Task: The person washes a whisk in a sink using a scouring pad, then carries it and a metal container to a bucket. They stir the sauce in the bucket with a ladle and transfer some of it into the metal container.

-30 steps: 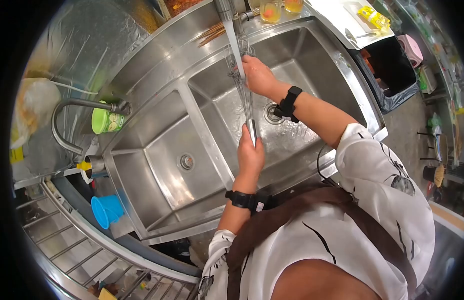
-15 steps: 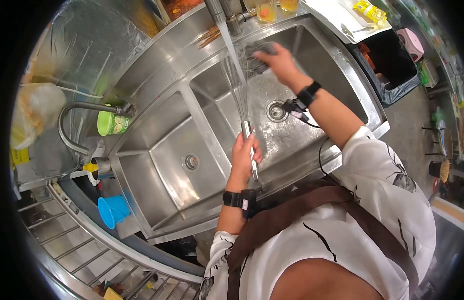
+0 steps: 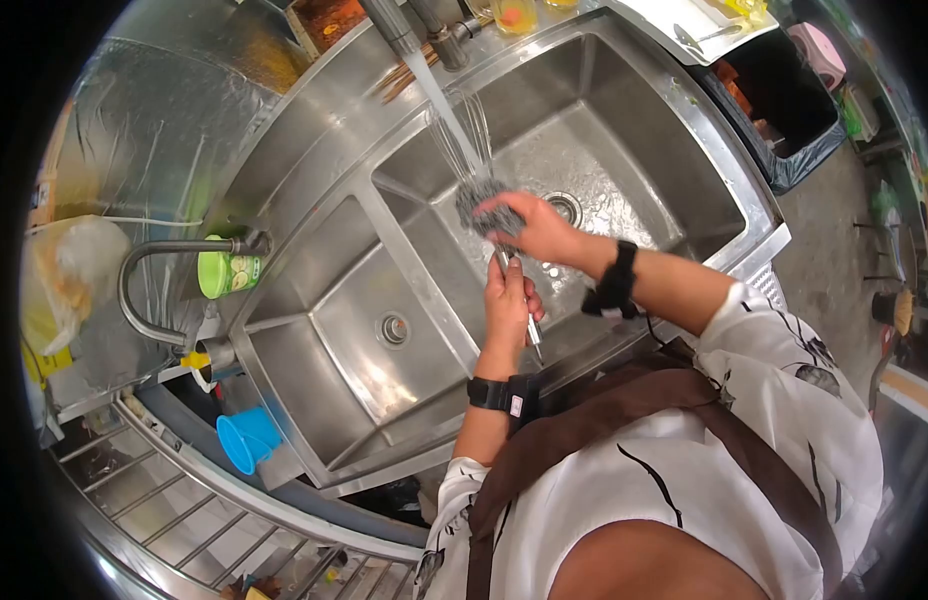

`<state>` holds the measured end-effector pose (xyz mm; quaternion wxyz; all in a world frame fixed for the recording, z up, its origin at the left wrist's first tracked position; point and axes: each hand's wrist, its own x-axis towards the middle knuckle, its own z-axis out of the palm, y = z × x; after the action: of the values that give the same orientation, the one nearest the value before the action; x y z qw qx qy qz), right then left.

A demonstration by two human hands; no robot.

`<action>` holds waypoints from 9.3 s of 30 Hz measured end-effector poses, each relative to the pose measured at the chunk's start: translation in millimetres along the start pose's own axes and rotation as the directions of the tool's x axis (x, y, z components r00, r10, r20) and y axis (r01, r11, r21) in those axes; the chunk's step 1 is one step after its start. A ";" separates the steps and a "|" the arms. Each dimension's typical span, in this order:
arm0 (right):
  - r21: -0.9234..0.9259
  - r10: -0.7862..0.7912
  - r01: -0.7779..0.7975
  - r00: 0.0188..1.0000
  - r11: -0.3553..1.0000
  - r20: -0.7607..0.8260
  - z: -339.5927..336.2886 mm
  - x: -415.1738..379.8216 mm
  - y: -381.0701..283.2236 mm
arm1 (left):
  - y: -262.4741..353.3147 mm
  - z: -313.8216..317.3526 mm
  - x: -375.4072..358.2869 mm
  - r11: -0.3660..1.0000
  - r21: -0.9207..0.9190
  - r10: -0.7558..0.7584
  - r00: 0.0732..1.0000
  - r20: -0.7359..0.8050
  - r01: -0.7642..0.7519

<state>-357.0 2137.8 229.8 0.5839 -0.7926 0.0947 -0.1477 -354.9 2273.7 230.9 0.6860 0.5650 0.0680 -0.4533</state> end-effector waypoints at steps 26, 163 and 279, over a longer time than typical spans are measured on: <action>0.210 -0.039 0.001 0.983 0.978 0.179 9.9 28.7 -13.7 | 22.6 -24.0 10.7 0.858 -0.446 -0.131 0.948 0.290 0.255; 0.339 0.157 -0.159 0.987 0.927 0.033 -50.2 -21.8 -17.9 | -3.9 -30.1 11.7 0.962 -0.267 0.017 0.966 0.258 0.054; -0.200 0.272 -0.193 0.796 0.961 0.541 -51.7 -70.1 -51.5 | 22.6 2.8 -20.1 0.930 -0.232 0.337 0.913 0.230 -0.284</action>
<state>-441.8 2129.4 284.4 0.5446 -0.8204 0.0248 0.1725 -352.0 2281.2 260.2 0.8041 0.4331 -0.0719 -0.4009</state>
